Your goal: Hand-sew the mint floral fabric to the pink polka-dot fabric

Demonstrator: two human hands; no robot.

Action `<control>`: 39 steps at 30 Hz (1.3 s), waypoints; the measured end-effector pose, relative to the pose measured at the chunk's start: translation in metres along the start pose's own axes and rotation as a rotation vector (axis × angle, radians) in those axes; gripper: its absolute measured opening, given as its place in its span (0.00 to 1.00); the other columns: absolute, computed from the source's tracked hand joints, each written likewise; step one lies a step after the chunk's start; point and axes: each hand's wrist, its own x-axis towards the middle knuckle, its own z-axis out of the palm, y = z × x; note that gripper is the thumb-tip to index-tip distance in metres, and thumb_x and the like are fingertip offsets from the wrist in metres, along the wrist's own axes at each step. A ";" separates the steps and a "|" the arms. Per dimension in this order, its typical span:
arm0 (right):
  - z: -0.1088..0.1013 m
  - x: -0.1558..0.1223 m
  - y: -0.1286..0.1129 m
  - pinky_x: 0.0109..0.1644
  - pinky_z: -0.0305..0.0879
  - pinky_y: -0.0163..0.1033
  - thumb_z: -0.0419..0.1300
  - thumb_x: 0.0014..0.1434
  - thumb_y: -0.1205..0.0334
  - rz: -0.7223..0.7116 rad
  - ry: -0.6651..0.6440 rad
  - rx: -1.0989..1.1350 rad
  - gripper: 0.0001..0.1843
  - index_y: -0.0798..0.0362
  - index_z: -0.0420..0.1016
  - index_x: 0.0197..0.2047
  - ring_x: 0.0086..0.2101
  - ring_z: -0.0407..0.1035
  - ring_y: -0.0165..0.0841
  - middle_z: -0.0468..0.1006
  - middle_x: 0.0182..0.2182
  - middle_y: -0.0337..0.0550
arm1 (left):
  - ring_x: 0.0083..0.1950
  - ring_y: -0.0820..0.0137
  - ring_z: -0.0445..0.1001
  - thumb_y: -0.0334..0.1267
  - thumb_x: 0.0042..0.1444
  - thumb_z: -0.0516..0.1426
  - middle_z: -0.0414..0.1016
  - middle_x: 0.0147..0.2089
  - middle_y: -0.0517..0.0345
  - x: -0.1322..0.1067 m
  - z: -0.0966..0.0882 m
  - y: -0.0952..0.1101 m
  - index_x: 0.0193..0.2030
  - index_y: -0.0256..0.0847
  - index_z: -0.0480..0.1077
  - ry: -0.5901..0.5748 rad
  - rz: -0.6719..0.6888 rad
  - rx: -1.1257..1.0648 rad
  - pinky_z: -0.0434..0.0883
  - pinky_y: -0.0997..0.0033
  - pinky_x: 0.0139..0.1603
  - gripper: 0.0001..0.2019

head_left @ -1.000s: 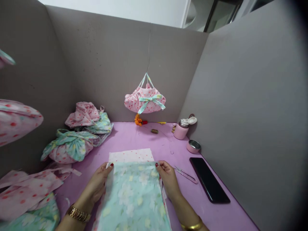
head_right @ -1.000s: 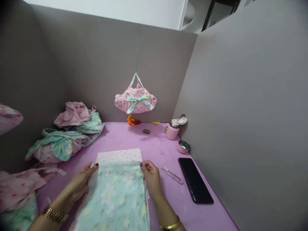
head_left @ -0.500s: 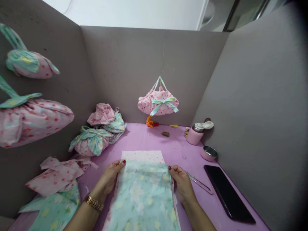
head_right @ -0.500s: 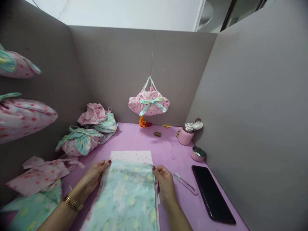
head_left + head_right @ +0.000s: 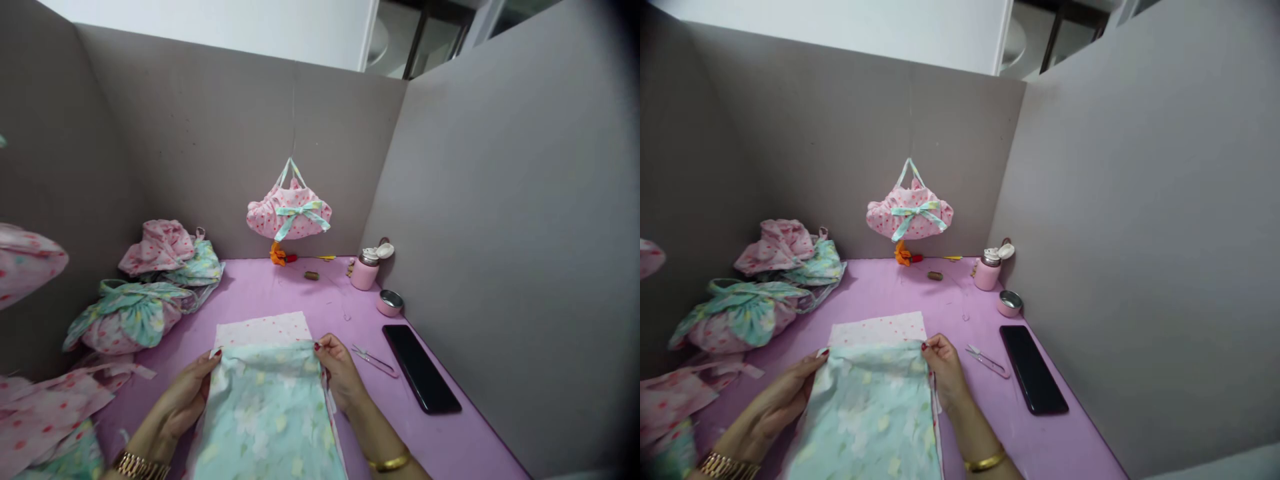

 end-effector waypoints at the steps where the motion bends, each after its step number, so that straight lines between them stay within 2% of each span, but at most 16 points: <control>1: 0.000 0.000 0.001 0.25 0.58 0.30 0.71 0.38 0.57 -0.006 -0.008 0.005 0.18 0.53 0.65 0.24 0.19 0.63 0.26 0.72 0.19 0.34 | 0.21 0.72 0.76 0.16 0.53 0.51 0.76 0.22 0.61 0.001 0.002 -0.003 0.30 0.35 0.70 -0.021 0.019 0.030 0.75 0.79 0.22 0.12; 4: 0.000 0.000 0.003 0.25 0.57 0.30 0.71 0.39 0.57 -0.011 -0.028 0.010 0.18 0.53 0.65 0.25 0.20 0.63 0.26 0.72 0.19 0.34 | 0.19 0.70 0.76 0.17 0.54 0.50 0.75 0.20 0.60 0.006 0.008 -0.011 0.30 0.35 0.69 -0.066 0.081 0.106 0.74 0.77 0.21 0.12; 15: -0.003 -0.002 0.002 0.24 0.55 0.30 0.70 0.43 0.58 -0.011 -0.061 -0.021 0.15 0.53 0.67 0.26 0.19 0.61 0.25 0.70 0.18 0.33 | 0.21 0.74 0.75 0.21 0.48 0.56 0.75 0.20 0.66 0.013 0.009 -0.022 0.31 0.38 0.69 -0.038 0.231 0.057 0.71 0.82 0.21 0.08; 20: -0.002 -0.001 0.004 0.25 0.55 0.30 0.70 0.43 0.56 -0.015 -0.057 -0.035 0.16 0.54 0.66 0.26 0.19 0.61 0.25 0.71 0.19 0.34 | 0.22 0.73 0.75 0.28 0.50 0.59 0.75 0.24 0.63 0.009 0.013 -0.025 0.33 0.38 0.69 -0.045 0.176 0.024 0.73 0.79 0.25 0.04; 23: -0.003 -0.001 0.004 0.25 0.55 0.30 0.69 0.43 0.56 -0.022 -0.051 -0.039 0.16 0.54 0.66 0.26 0.19 0.61 0.24 0.71 0.19 0.34 | 0.25 0.71 0.75 0.30 0.43 0.65 0.76 0.27 0.62 -0.002 0.017 -0.023 0.35 0.39 0.69 -0.129 0.122 0.074 0.72 0.77 0.25 0.13; 26: -0.003 -0.001 0.003 0.25 0.55 0.29 0.69 0.43 0.55 -0.035 -0.047 -0.055 0.17 0.53 0.65 0.26 0.19 0.61 0.24 0.71 0.19 0.33 | 0.24 0.71 0.74 0.32 0.37 0.68 0.74 0.26 0.64 -0.009 0.019 -0.022 0.38 0.42 0.67 -0.252 0.100 0.240 0.70 0.78 0.23 0.20; 31: -0.003 0.001 0.007 0.23 0.53 0.30 0.68 0.42 0.54 -0.077 -0.030 -0.139 0.16 0.54 0.66 0.25 0.18 0.58 0.24 0.69 0.18 0.33 | 0.27 0.68 0.74 0.42 0.36 0.68 0.76 0.29 0.59 0.002 0.015 -0.028 0.40 0.39 0.70 -0.209 0.112 0.474 0.70 0.74 0.28 0.23; 33: -0.003 0.004 0.010 0.23 0.52 0.30 0.67 0.43 0.55 -0.107 -0.004 -0.195 0.15 0.54 0.67 0.24 0.18 0.58 0.24 0.68 0.17 0.33 | 0.26 0.66 0.73 0.43 0.35 0.68 0.75 0.26 0.59 0.012 0.012 -0.028 0.34 0.39 0.72 -0.220 0.195 0.551 0.69 0.74 0.27 0.19; 35: -0.003 0.008 0.013 0.24 0.53 0.30 0.67 0.43 0.58 -0.151 0.037 -0.265 0.12 0.54 0.68 0.23 0.19 0.59 0.26 0.68 0.18 0.34 | 0.29 0.62 0.74 0.43 0.34 0.68 0.74 0.25 0.58 0.023 0.007 -0.025 0.32 0.39 0.72 -0.183 0.369 0.688 0.70 0.71 0.29 0.17; 37: -0.005 0.010 0.015 0.25 0.56 0.31 0.65 0.44 0.60 -0.212 0.106 -0.341 0.08 0.54 0.71 0.25 0.22 0.62 0.28 0.71 0.20 0.36 | 0.43 0.52 0.73 0.43 0.35 0.67 0.76 0.36 0.52 0.031 0.003 -0.022 0.40 0.39 0.72 -0.047 0.635 0.887 0.70 0.62 0.42 0.22; 39: -0.009 0.011 0.013 0.30 0.60 0.33 0.63 0.46 0.63 -0.284 0.201 -0.420 0.07 0.53 0.73 0.31 0.27 0.65 0.30 0.74 0.27 0.39 | 0.60 0.46 0.60 0.45 0.41 0.63 0.69 0.54 0.44 0.037 0.001 -0.023 0.51 0.40 0.67 0.072 0.905 1.100 0.60 0.51 0.57 0.28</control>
